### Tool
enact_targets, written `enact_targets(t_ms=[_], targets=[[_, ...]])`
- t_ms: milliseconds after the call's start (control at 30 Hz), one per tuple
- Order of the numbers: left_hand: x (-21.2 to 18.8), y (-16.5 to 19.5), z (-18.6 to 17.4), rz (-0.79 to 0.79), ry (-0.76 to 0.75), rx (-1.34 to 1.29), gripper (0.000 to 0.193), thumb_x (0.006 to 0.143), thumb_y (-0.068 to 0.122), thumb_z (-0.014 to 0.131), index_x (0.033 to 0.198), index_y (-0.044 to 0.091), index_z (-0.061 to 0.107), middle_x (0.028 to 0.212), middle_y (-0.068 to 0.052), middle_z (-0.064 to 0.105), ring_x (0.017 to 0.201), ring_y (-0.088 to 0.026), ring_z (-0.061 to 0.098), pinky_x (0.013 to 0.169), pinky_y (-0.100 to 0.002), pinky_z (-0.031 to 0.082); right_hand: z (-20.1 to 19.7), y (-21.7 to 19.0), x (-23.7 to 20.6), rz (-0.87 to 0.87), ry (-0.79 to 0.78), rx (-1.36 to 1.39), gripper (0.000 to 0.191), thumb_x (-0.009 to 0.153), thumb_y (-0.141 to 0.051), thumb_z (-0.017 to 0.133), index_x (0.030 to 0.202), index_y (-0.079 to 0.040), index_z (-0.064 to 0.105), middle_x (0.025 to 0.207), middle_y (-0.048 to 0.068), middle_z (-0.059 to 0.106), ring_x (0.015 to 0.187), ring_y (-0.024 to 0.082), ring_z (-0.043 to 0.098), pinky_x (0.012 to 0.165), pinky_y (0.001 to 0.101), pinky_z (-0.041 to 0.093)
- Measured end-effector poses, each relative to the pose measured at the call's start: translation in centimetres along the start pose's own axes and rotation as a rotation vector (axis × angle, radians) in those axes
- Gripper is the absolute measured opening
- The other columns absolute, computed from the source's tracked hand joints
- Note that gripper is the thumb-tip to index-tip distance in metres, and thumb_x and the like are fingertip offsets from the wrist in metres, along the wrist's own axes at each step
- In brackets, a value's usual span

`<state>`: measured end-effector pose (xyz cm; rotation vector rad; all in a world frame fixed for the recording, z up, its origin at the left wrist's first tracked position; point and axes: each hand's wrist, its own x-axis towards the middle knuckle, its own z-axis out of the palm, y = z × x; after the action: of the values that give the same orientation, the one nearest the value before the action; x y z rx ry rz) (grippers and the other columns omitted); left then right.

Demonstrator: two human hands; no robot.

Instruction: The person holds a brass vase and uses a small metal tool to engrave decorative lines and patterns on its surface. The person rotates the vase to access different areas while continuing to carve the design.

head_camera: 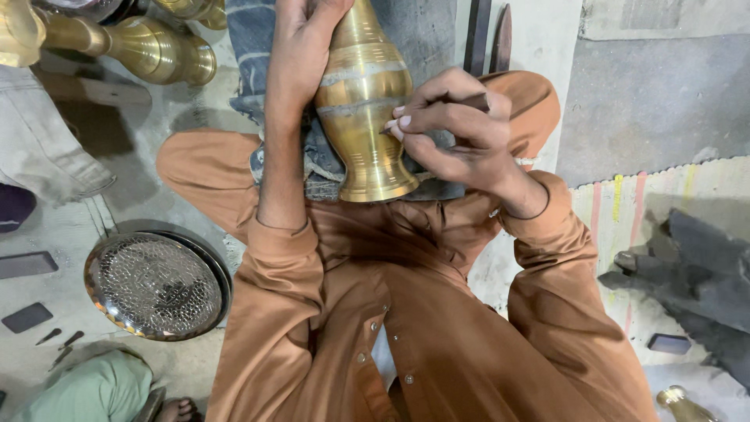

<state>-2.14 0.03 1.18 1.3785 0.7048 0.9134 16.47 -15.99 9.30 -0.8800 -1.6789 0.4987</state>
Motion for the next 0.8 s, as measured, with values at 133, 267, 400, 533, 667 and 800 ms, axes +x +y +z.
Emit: enact_targets(t_ms=[133, 267, 400, 533, 667, 800], targets=[[0.0, 0.0, -0.1, -0.015, -0.016, -0.026, 0.023, 0.109, 0.019, 0.068, 0.101, -0.002, 0.066, 0.089, 0.002, 0.065, 0.082, -0.007, 0.057, 0.075, -0.03, 0.049, -0.6, 1.3, 0.7, -0.058, -0.086, 0.136, 0.016, 0.089, 0.012, 0.079, 0.102, 0.007, 0.072, 0.102, 0.019, 0.068, 0.091, 0.021, 0.074, 0.079, 0.0274, 0.064], [-0.3, 0.0, -0.2, 0.024, -0.017, -0.023, 0.022, 0.11, 0.018, 0.068, 0.104, -0.002, 0.066, 0.092, 0.002, 0.066, 0.085, -0.007, 0.058, 0.078, -0.03, 0.051, -0.3, 1.4, 0.3, -0.07, -0.06, 0.092, 0.017, 0.087, 0.013, 0.081, 0.101, 0.008, 0.072, 0.102, 0.019, 0.068, 0.089, 0.02, 0.074, 0.081, 0.0272, 0.064], [-0.1, -0.1, -0.2, -0.081, -0.003, -0.085, 0.023, 0.108, 0.018, 0.069, 0.097, -0.002, 0.065, 0.086, 0.003, 0.063, 0.079, -0.007, 0.056, 0.072, -0.03, 0.048, -0.8, 1.6, 0.3, -0.081, -0.123, 0.125, 0.017, 0.091, 0.013, 0.08, 0.105, 0.009, 0.073, 0.106, 0.019, 0.067, 0.096, 0.023, 0.075, 0.087, 0.0294, 0.065], [-0.1, 0.2, -0.5, -0.014, -0.019, -0.034, 0.023, 0.11, 0.018, 0.068, 0.098, -0.002, 0.065, 0.086, 0.003, 0.062, 0.079, -0.006, 0.055, 0.073, -0.029, 0.047, -1.3, 2.2, 0.8, -0.064, -0.18, 0.17, 0.013, 0.085, 0.011, 0.079, 0.096, 0.006, 0.074, 0.101, 0.017, 0.067, 0.091, 0.022, 0.074, 0.083, 0.0295, 0.064], [-0.3, 0.3, -0.5, -0.041, -0.017, -0.046, 0.024, 0.109, 0.018, 0.068, 0.097, -0.002, 0.065, 0.086, 0.003, 0.063, 0.079, -0.006, 0.055, 0.072, -0.029, 0.047, -0.9, 2.2, 0.8, -0.092, -0.146, 0.134, 0.014, 0.084, 0.011, 0.083, 0.096, 0.008, 0.076, 0.098, 0.017, 0.068, 0.086, 0.02, 0.073, 0.076, 0.0265, 0.06], [-0.2, 0.1, -0.6, -0.098, 0.006, -0.081, 0.023, 0.107, 0.019, 0.069, 0.098, -0.002, 0.066, 0.088, 0.002, 0.066, 0.08, -0.006, 0.058, 0.072, -0.03, 0.049, -1.4, 2.3, 0.9, -0.076, -0.198, 0.211, 0.012, 0.088, 0.011, 0.079, 0.099, 0.008, 0.074, 0.103, 0.017, 0.066, 0.094, 0.022, 0.075, 0.085, 0.0301, 0.065]])
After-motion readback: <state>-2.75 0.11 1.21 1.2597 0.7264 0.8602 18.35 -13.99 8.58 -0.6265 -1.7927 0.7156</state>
